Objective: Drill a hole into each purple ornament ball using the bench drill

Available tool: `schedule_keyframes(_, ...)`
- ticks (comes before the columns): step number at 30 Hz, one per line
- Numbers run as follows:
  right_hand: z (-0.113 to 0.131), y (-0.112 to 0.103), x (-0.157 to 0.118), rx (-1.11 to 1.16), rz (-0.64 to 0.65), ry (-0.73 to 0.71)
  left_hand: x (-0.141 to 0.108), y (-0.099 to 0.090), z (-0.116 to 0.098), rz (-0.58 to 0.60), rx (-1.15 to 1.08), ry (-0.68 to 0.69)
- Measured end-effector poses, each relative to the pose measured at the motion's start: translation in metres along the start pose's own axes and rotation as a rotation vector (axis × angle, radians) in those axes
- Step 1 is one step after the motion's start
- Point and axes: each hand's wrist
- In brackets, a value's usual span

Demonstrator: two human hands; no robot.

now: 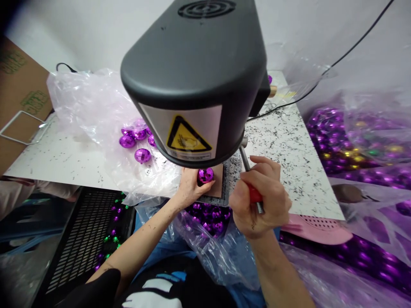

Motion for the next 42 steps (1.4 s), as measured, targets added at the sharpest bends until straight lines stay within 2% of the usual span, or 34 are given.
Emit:
schedule_keyframes(5,-0.002,0.007,-0.008,-0.034,-0.109,0.008,-0.002,0.001,0.001,-0.013,-0.006,0.013)
schedule_keyframes(14,-0.007,0.013,-0.012,-0.043,-0.138,-0.014,-0.001,0.002,0.002,0.001,-0.001,0.008)
schedule_keyframes(19,-0.013,0.013,-0.016,0.015,-0.144,-0.02,-0.001,0.002,0.001,-0.001,-0.018,0.009)
schedule_keyframes(26,-0.029,0.013,-0.035,0.016,-0.067,0.036,0.0,0.002,0.0,0.001,-0.036,-0.004)
schedule_keyframes(28,-0.026,0.011,-0.027,0.037,-0.085,0.017,0.0,0.003,0.001,-0.001,-0.046,0.004)
schedule_keyframes(31,-0.013,0.006,0.002,0.047,-0.111,0.013,0.001,0.005,0.003,-0.012,-0.057,0.016)
schedule_keyframes(35,0.005,0.008,0.051,0.002,-0.083,0.216,-0.003,-0.001,0.001,-0.034,-0.069,0.037)
schedule_keyframes(38,0.01,0.015,0.07,0.049,-0.035,0.268,-0.026,-0.007,-0.012,-0.055,-0.106,0.055)
schedule_keyframes(40,0.01,0.019,0.073,0.105,-0.022,0.274,-0.05,-0.008,-0.023,0.014,-0.157,0.105)
schedule_keyframes(42,0.009,0.021,0.072,0.135,-0.024,0.273,-0.077,-0.005,-0.029,0.213,-0.273,0.204)
Point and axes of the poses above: each hand's wrist, its own x-axis towards the middle knuckle, its own y-axis out of the palm, z = x × y, and after that the axes turned 14 degrees about y, right-handed
